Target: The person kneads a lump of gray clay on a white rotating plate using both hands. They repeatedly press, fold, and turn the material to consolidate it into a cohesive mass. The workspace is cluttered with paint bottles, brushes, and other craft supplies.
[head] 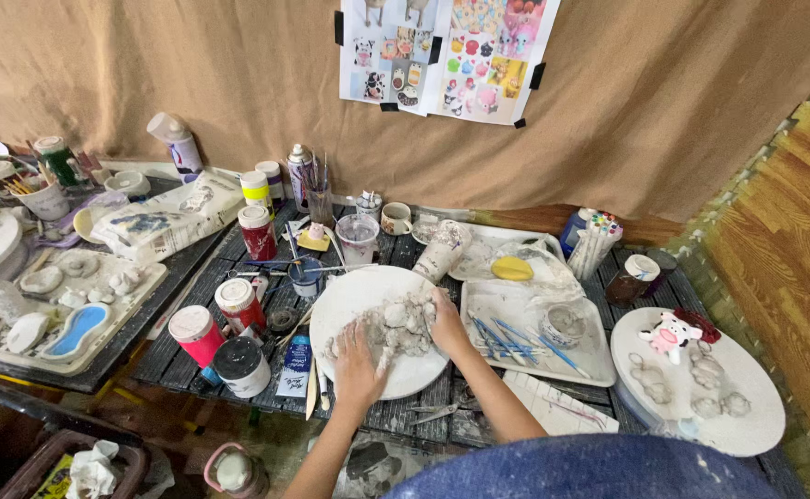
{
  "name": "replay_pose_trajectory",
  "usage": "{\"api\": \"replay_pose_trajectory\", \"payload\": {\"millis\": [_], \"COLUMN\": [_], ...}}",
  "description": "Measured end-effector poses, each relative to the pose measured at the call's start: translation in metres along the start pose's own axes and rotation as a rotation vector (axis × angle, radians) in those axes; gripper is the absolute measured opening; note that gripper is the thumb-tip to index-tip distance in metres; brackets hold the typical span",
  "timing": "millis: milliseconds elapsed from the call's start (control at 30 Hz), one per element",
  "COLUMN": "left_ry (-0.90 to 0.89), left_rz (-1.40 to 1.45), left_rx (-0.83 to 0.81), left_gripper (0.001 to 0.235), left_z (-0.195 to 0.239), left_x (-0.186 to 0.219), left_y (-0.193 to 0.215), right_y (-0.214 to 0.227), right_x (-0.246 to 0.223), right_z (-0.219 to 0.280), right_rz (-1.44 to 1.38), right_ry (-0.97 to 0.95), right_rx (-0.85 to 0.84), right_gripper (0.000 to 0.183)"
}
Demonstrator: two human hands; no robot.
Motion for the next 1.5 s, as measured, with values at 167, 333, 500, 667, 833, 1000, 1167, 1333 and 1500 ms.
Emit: {"api": "replay_pose_trajectory", "payload": {"millis": [167,333,500,667,833,1000,1167,1333,1500], "left_ry": [-0.088,0.026,0.008,-0.038,-0.206,-0.264,-0.223,-0.138,-0.083], "left_rz": [0.078,0.11,0.05,0.197,0.108,-0.103,-0.121,-0.128,0.033], "left_rx": [0.059,0.077,0.068,-0.004,-0.165,-0.237,-0.134,-0.156,-0.26], "left_gripper": [0.09,0.082,0.083,0.076,0.064,0.057,0.059,0.062,0.057], "left_z": [0.003,0.011,0.004,-0.004,-0.009,-0.026,-0.019,-0.018,-0.018], "left_x": [-0.005,-0.019,-0.016,0.01,0.077,0.085,0.075,0.074,0.062], "left_y": [-0.003,-0.015,-0.005,0.022,0.028,0.008,-0.011,-0.016,-0.015], "right_y": [-0.029,-0.024,-0.002,0.005,-0.006,0.003,0.011,0.013,0.017], "right_x": [0.045,0.03,-0.01,-0.022,-0.005,-0.012,-0.028,-0.02,0.014], "right_z": [0.022,0.028,0.031,0.033,0.044,0.05,0.056,0.073,0.086], "right_rz": [-0.576,-0.323,-0.275,-0.153,0.088,-0.111,-0.201,-0.409,-0.688], "right_ry": [-0.33,0.056,-0.099,-0.221,-0.254,-0.237,-0.332,-0.189,-0.322], "right_rx": [-0.195,-0.061,-0.216,-0.356,-0.383,-0.267,-0.247,-0.203,-0.072], "right_gripper": [0.066,0.123,0.134,0.125,0.118,0.118,0.131,0.128,0.099]}}
Point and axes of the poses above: each hand's wrist, its own z-axis away from the middle knuckle, its own y-axis out of the back of the hand, x = y × z, the point moved 6 cm from there along -z, towards the middle knuckle, and after that the axes turned 2 degrees about x, right-handed, at the moved point
